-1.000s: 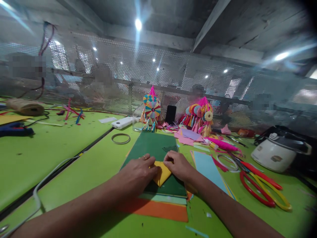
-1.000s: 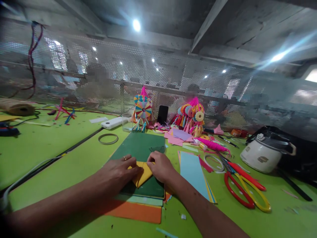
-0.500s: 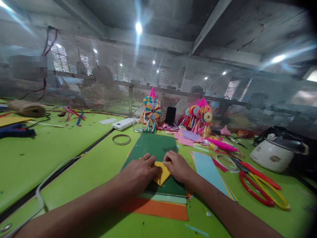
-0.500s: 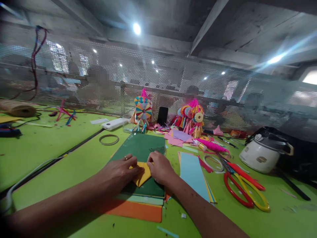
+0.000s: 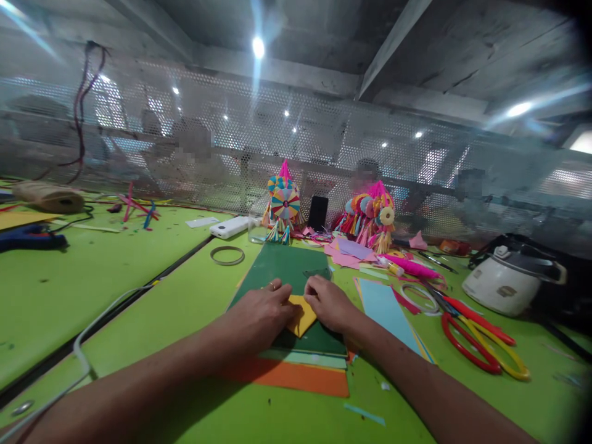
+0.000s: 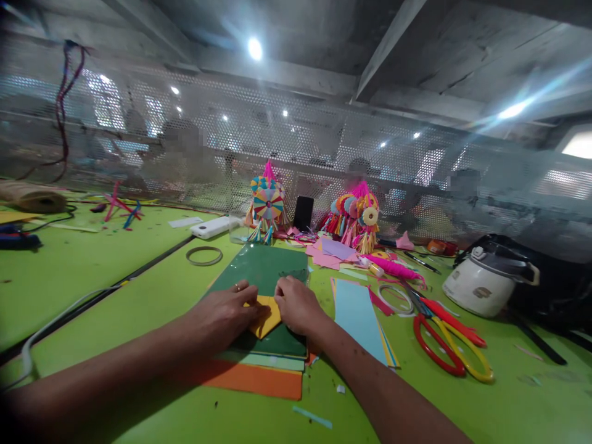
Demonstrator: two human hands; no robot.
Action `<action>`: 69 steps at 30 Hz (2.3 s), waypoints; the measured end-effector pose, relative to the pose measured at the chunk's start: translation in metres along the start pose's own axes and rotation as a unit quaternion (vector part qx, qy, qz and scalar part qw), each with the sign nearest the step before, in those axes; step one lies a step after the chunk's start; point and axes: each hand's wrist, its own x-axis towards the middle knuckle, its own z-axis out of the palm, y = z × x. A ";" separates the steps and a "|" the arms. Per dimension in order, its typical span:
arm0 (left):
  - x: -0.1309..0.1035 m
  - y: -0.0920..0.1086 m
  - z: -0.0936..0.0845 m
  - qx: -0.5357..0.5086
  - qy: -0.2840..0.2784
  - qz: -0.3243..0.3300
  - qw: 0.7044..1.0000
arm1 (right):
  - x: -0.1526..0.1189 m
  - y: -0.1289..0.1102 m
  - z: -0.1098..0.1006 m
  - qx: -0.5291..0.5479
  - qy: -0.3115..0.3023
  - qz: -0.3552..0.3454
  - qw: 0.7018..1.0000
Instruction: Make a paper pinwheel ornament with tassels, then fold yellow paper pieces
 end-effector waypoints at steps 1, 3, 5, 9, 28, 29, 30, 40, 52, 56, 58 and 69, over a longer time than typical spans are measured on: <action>0.000 -0.001 0.001 0.001 0.002 0.002 1.000 | 0.000 0.000 0.001 -0.002 0.000 0.001 1.000; 0.001 -0.002 0.002 0.001 0.009 0.005 1.000 | 0.000 0.000 0.002 -0.007 0.005 -0.001 1.000; 0.001 -0.003 0.005 -0.001 0.018 0.007 1.000 | -0.001 0.001 0.004 -0.010 0.016 -0.001 1.000; 0.002 -0.006 0.007 -0.007 0.030 0.000 1.000 | -0.005 -0.001 -0.004 -0.006 0.065 -0.025 0.998; 0.000 -0.001 -0.004 -0.052 0.033 -0.027 0.998 | -0.085 -0.043 -0.017 0.003 0.023 -0.143 0.989; 0.000 0.000 -0.005 -0.053 0.034 -0.026 0.998 | -0.082 -0.044 -0.018 0.018 0.033 -0.139 0.990; 0.000 0.000 -0.005 -0.055 0.035 -0.025 0.998 | -0.079 -0.044 -0.020 0.030 0.041 -0.139 0.989; 0.003 -0.006 0.005 -0.060 0.026 -0.025 0.998 | -0.061 -0.045 -0.004 -0.040 0.001 -0.158 0.987; 0.002 -0.003 0.003 -0.043 0.031 -0.042 0.998 | -0.077 -0.039 -0.006 0.069 0.079 -0.201 0.974; 0.002 -0.002 0.002 -0.043 0.036 -0.046 0.997 | -0.062 -0.033 -0.013 0.082 0.098 -0.184 0.975; 0.002 -0.002 0.003 -0.046 0.043 -0.044 0.997 | -0.058 -0.030 -0.016 0.052 0.064 -0.193 0.978; 0.003 0.008 -0.002 -0.060 0.034 -0.043 0.997 | -0.088 -0.034 -0.012 -0.061 0.015 -0.205 0.977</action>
